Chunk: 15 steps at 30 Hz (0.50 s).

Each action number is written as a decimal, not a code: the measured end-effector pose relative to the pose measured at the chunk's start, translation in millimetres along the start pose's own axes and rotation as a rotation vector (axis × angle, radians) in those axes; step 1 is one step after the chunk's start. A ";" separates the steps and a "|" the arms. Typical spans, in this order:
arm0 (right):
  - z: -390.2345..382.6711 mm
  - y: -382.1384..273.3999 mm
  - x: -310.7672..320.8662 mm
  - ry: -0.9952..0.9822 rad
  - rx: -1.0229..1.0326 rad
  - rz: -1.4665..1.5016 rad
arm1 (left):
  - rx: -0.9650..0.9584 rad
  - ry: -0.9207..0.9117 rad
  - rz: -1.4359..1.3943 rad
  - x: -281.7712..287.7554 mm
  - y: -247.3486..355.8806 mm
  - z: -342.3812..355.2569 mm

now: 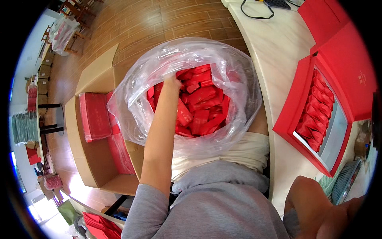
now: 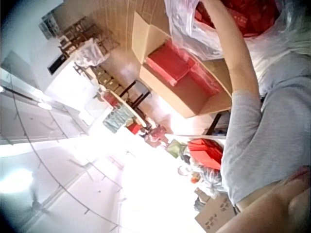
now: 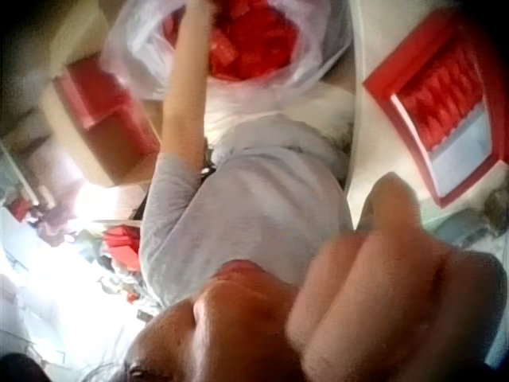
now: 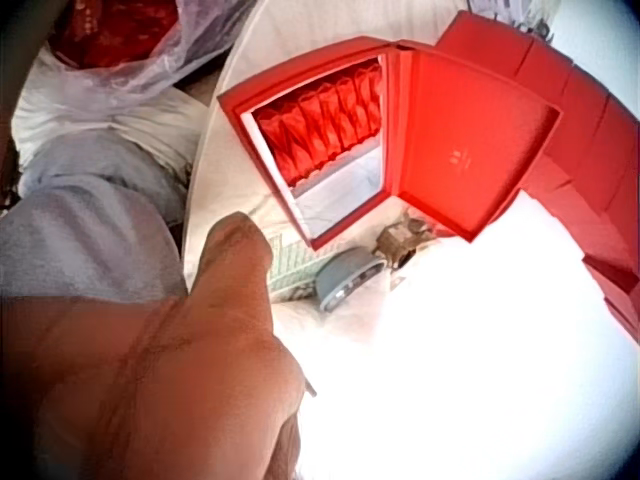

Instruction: The person sorts small red packets from a large plastic bag and arranges them into a red gift box. They place a protective sheet inside the box, close the lid, apply a sealing sticker to the exterior, and stack the finished boxes on the table.

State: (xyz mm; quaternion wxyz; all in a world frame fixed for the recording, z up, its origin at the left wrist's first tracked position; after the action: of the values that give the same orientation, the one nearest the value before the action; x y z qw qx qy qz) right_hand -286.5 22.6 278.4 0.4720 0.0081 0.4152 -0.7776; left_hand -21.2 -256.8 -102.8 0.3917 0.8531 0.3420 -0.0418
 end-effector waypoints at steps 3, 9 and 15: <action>-0.9 0.4 5.9 -0.002 -0.001 0.012 | -0.001 0.032 -0.004 -5.5 7.4 10.8; -5.7 -1.5 12.0 0.000 0.011 0.036 | -0.009 0.120 0.038 -5.2 0.5 12.0; -10.9 -7.5 12.0 0.001 0.020 0.055 | 0.013 0.232 0.078 2.9 -13.5 4.4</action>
State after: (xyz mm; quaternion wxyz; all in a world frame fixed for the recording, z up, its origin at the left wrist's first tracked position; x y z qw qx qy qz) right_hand -302.9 22.5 271.2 0.4931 0.0248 0.4071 -0.7684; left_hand -26.5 -252.0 -115.5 0.3453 0.8674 0.3514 0.0700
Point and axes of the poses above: each hand's wrist, its own z-axis towards the middle knuckle, its own x-axis out of the back of the hand, y = z × x, the point moved 4 cm from there along z, towards the middle knuckle, and after that the axes turned 3 degrees about x, right-handed, at the moved point
